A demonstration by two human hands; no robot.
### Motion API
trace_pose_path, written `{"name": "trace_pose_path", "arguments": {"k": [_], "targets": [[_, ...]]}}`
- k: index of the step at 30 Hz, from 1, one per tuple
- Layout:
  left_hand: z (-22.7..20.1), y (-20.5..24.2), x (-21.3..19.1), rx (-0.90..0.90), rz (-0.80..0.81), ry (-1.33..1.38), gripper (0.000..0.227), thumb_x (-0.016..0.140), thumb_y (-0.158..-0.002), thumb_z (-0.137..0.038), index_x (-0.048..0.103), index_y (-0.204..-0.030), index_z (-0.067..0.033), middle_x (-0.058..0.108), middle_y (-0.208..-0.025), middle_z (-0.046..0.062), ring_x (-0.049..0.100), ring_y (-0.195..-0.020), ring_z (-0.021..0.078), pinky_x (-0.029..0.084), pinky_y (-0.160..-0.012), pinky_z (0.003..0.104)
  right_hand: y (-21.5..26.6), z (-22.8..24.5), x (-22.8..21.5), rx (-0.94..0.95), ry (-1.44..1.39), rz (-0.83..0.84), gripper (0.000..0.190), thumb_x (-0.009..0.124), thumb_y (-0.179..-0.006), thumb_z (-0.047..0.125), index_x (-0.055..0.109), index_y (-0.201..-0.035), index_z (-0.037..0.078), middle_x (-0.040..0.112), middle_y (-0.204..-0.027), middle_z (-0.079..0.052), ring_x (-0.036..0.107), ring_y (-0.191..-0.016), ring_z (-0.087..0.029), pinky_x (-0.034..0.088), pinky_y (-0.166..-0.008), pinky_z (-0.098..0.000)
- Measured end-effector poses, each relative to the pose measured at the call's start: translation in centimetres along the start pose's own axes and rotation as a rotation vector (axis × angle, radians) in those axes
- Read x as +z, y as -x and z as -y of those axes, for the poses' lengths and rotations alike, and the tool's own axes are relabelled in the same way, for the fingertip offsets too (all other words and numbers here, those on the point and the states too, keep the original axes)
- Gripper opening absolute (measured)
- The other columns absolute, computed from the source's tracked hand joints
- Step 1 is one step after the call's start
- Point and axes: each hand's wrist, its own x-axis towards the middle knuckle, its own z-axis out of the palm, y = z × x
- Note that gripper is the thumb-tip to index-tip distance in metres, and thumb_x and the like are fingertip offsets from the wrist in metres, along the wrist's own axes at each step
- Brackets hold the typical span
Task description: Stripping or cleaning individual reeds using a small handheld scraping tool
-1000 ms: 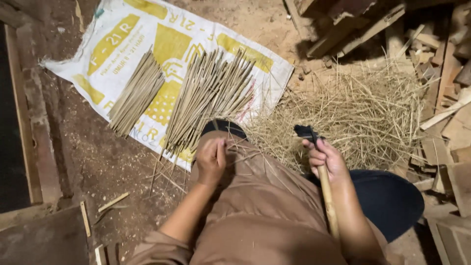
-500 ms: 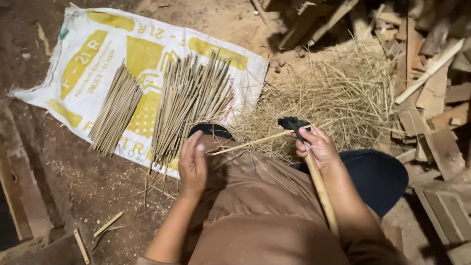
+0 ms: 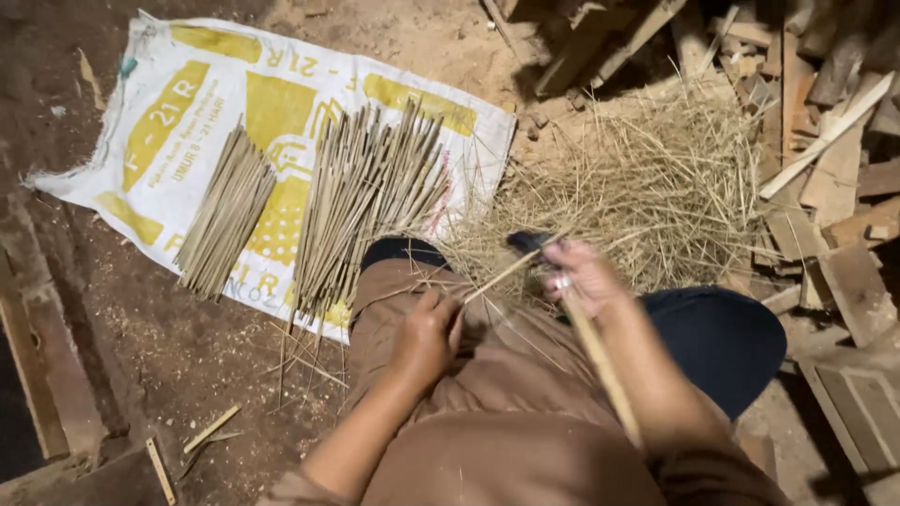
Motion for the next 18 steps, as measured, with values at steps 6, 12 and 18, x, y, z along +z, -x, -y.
{"name": "trace_pose_path", "arguments": {"k": [6, 12, 18], "targets": [[1.3, 0.5, 1.2, -0.066, 0.035, 0.184, 0.014, 0.069, -0.091, -0.024, 0.076, -0.094, -0.0123, 0.066, -0.078, 0.013, 0.072, -0.075, 0.0397, 0.057, -0.062, 0.045, 4.6, 3.9, 5.1, -0.125, -0.062, -0.061, 0.019, 0.065, -0.098, 0.010, 0.052, -0.086, 0.017, 0.069, -0.077, -0.004, 0.052, -0.049, -0.005, 0.040, -0.039, -0.0121], [-1.1, -0.1, 0.6, -0.094, 0.034, 0.333, 0.012, 0.069, -0.091, -0.014, 0.076, -0.093, -0.0042, 0.069, -0.078, 0.022, 0.071, -0.078, 0.0460, 0.056, -0.066, 0.049, -1.1, -3.4, 0.2, 0.168, 0.088, 0.054, 0.016, 0.073, -0.095, 0.011, 0.057, -0.094, 0.012, 0.071, -0.071, -0.025, 0.068, -0.043, -0.033, 0.056, -0.033, -0.0410], [-0.5, 1.1, 0.9, -0.132, 0.072, 0.345, 0.013, 0.069, -0.090, -0.018, 0.076, -0.088, -0.0072, 0.070, -0.075, 0.020, 0.071, -0.079, 0.0439, 0.056, -0.065, 0.046, 0.9, 2.5, -0.3, -0.146, 0.065, -0.128, 0.007, 0.064, -0.101, 0.014, 0.058, -0.098, 0.013, 0.076, -0.096, -0.018, 0.063, -0.052, -0.009, 0.049, -0.040, -0.0153]]}}
